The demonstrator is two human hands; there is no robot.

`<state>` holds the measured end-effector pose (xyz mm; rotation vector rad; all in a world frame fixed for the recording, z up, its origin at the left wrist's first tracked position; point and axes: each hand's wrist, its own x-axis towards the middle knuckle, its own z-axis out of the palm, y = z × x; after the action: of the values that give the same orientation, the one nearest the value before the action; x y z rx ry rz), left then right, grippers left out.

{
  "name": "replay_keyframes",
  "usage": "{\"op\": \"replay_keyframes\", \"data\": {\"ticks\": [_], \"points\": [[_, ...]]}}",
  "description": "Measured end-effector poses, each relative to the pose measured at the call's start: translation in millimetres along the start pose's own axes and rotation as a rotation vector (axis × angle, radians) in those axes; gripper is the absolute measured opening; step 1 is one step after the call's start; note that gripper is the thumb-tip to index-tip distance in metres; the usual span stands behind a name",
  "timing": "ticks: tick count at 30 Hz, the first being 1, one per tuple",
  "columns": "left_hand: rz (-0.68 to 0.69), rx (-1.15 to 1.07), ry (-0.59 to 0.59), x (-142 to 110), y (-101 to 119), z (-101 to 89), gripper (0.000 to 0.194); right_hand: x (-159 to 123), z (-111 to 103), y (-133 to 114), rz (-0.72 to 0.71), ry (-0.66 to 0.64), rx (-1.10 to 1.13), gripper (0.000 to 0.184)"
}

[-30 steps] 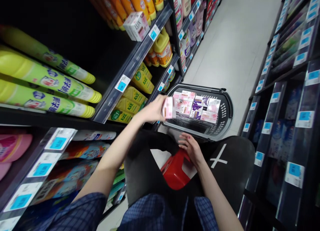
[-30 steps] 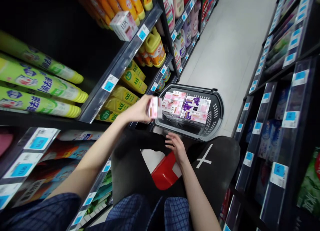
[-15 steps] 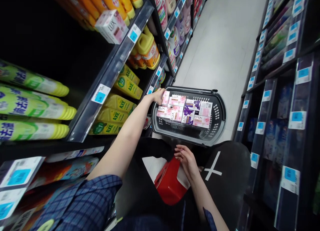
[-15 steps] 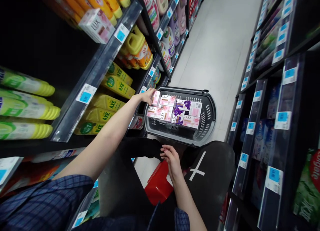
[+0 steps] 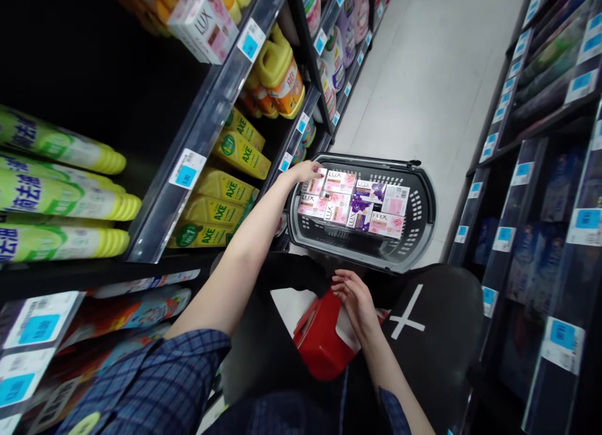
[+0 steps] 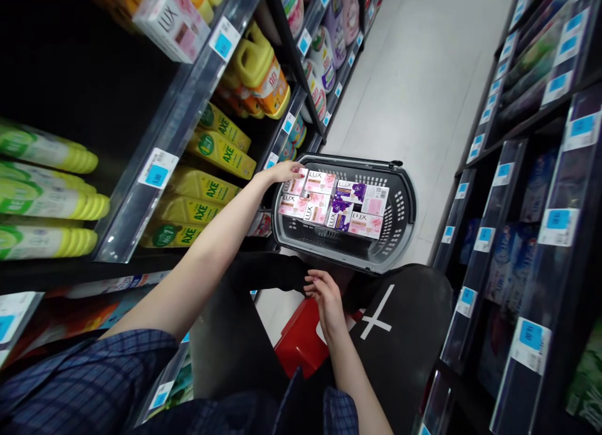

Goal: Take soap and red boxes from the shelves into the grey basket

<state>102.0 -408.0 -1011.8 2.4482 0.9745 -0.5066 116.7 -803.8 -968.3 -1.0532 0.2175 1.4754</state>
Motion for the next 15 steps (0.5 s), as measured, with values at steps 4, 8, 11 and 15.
{"op": "replay_keyframes", "data": {"ticks": [4,8,11,15], "points": [[-0.059,0.052,0.007,-4.7,8.4,2.3,0.052,-0.8,-0.3,-0.8,-0.001,0.0,0.002,0.031],[-0.059,0.085,0.031,-9.6,16.8,4.7,0.05,-0.8,-0.3,0.3,-0.001,-0.011,0.001,0.031],[-0.061,0.111,0.027,-11.0,20.4,6.1,0.05,-0.5,-0.5,1.1,0.004,-0.003,0.005,0.032],[-0.073,0.125,0.023,-12.9,23.5,6.3,0.051,-0.1,-1.2,1.5,0.001,-0.001,0.009,0.032]]}}
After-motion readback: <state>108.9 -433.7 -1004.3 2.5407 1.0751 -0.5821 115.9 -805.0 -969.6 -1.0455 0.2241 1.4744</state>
